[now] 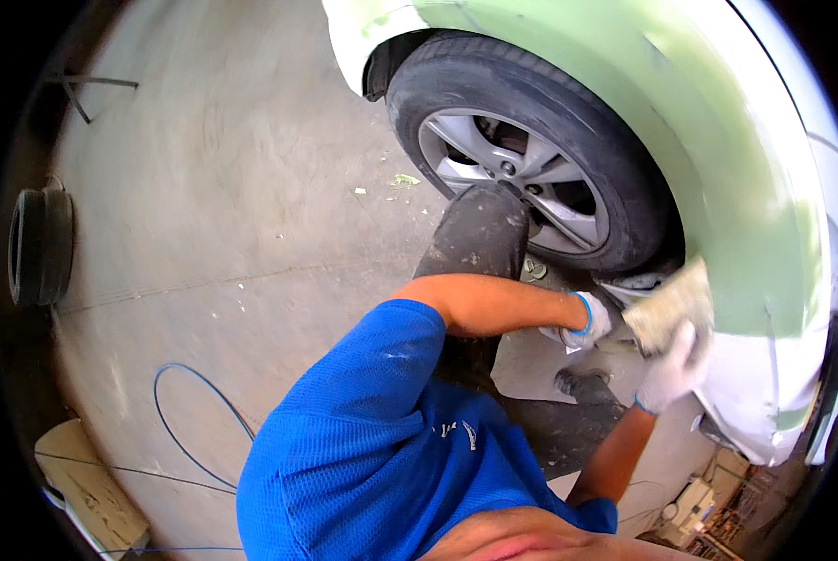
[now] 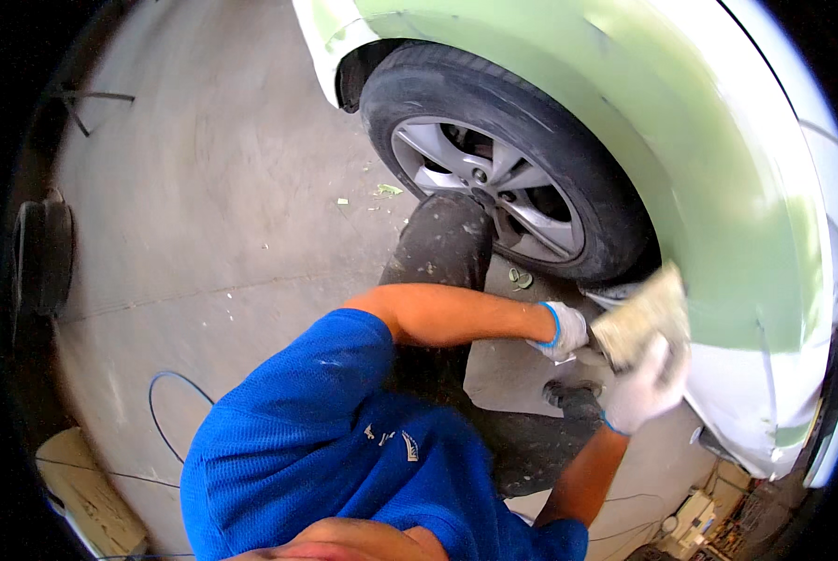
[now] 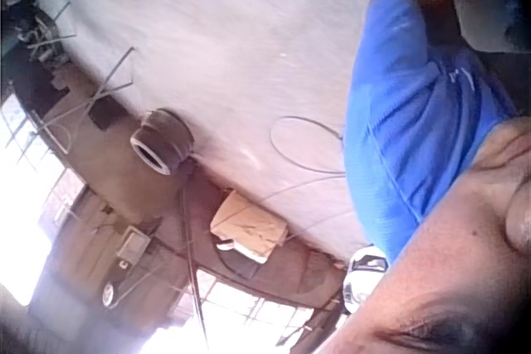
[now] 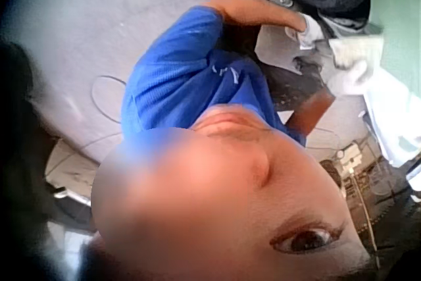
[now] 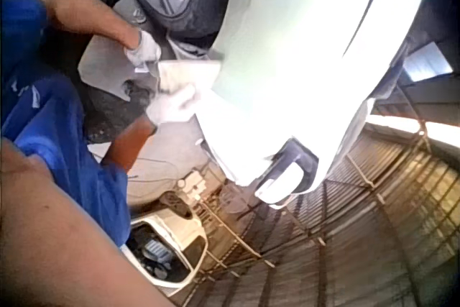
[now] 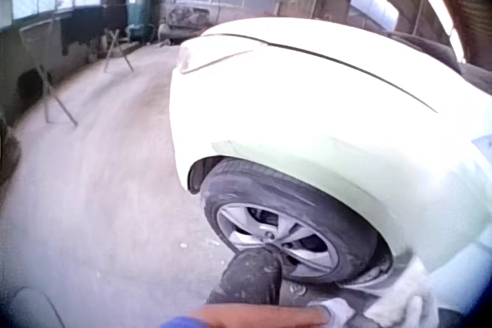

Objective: The person applies a green body filler to the front fender of a white car using a putty knife. They repeatedly scoop filler from a container and spread it over the wheel arch area, smoothing the surface.

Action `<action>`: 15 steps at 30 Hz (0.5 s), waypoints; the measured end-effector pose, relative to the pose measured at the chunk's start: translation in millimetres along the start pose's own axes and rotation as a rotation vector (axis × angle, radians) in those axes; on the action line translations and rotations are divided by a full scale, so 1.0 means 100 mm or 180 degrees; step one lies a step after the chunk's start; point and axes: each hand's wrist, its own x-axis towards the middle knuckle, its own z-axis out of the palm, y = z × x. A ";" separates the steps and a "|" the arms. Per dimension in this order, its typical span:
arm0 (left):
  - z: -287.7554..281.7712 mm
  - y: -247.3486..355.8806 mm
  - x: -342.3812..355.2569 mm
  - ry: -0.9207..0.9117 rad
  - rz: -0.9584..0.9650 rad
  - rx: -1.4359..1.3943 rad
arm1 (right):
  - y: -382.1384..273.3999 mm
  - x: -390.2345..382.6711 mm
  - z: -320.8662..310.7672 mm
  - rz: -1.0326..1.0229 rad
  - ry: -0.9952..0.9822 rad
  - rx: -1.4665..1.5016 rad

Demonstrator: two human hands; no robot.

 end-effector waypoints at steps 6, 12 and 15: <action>0.35 0.15 0.12 0.0732 -0.0394 -0.2928 | 0.85 -0.79 -1.01 0.1540 0.0919 0.1142; 0.20 0.81 -0.26 -0.0328 -0.0300 -0.3395 | 1.11 -1.52 -0.90 0.2571 0.0233 0.2215; 0.20 0.93 -0.41 0.0553 -0.0801 -0.3469 | 0.91 -1.54 -0.93 0.2412 -0.0579 0.2365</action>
